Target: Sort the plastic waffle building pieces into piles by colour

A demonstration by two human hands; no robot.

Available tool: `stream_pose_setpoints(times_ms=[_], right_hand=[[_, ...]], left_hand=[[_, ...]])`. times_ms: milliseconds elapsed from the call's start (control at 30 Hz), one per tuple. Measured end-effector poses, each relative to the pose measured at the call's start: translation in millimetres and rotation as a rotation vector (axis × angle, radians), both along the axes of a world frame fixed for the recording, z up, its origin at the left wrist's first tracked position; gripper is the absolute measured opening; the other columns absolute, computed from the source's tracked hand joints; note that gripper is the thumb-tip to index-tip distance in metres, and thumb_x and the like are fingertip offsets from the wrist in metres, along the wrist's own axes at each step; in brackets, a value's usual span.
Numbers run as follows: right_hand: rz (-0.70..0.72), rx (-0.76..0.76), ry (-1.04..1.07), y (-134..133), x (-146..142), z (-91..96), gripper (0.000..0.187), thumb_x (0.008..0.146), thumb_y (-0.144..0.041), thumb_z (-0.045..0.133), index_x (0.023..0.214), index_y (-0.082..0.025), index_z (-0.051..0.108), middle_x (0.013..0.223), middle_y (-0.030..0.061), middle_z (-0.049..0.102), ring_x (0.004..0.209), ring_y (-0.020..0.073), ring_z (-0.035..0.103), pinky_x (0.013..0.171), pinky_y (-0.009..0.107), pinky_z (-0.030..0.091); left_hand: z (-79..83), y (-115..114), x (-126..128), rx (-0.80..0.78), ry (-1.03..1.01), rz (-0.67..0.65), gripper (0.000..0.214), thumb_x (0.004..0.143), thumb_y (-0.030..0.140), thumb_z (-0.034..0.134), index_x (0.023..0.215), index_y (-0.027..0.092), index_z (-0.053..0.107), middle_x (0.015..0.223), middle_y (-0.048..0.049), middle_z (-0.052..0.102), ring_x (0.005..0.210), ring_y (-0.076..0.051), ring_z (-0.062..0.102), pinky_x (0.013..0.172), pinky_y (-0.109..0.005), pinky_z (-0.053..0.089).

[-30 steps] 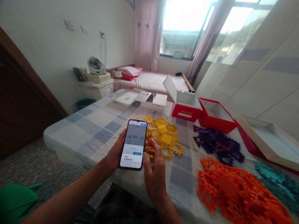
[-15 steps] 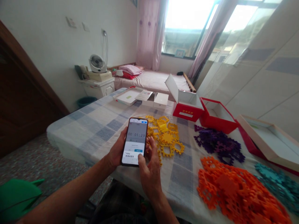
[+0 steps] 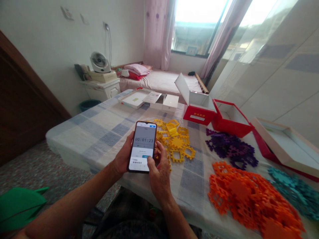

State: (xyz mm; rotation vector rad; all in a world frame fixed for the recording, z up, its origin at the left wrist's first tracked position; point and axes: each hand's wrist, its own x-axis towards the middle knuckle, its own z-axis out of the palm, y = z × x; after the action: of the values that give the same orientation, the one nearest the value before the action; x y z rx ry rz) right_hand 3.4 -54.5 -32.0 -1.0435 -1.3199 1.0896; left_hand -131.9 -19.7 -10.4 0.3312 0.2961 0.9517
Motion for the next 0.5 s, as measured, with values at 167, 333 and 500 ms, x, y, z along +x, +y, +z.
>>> stream_pose_setpoints(times_ms=[167,333,500], right_hand=[[-0.015,-0.012,0.008,-0.1,-4.6,4.2,0.05,0.083,-0.03,0.057,0.129,-0.02,0.042,0.111,0.0078,0.062,0.094,0.0192,0.063,0.083,0.036,0.053],[-0.029,-0.021,0.013,0.5,-7.1,4.2,0.051,0.081,-0.03,0.06,0.128,-0.02,0.041,0.109,0.008,0.062,0.094,0.0195,0.063,0.083,0.036,0.054],[-0.033,-0.028,0.029,-0.2,-5.5,2.6,0.049,0.084,-0.035,0.057,0.129,-0.02,0.042,0.116,0.0089,0.059,0.098,0.0201,0.061,0.082,0.036,0.054]], left_hand=[[1.8,-1.2,0.2,-0.004,0.0,-0.015,0.071,0.087,0.062,0.033,0.119,0.004,0.058,0.099,-0.018,0.068,0.09,-0.027,0.066,0.088,-0.038,0.048],[1.4,-1.2,0.6,-0.007,0.012,0.001,0.07,0.087,0.062,0.034,0.119,0.005,0.058,0.099,-0.0176,0.068,0.091,-0.027,0.066,0.088,-0.038,0.048],[1.7,-0.3,0.9,-0.025,0.035,0.022,0.068,0.087,0.061,0.036,0.12,0.006,0.058,0.099,-0.0167,0.068,0.091,-0.026,0.066,0.087,-0.037,0.048]])
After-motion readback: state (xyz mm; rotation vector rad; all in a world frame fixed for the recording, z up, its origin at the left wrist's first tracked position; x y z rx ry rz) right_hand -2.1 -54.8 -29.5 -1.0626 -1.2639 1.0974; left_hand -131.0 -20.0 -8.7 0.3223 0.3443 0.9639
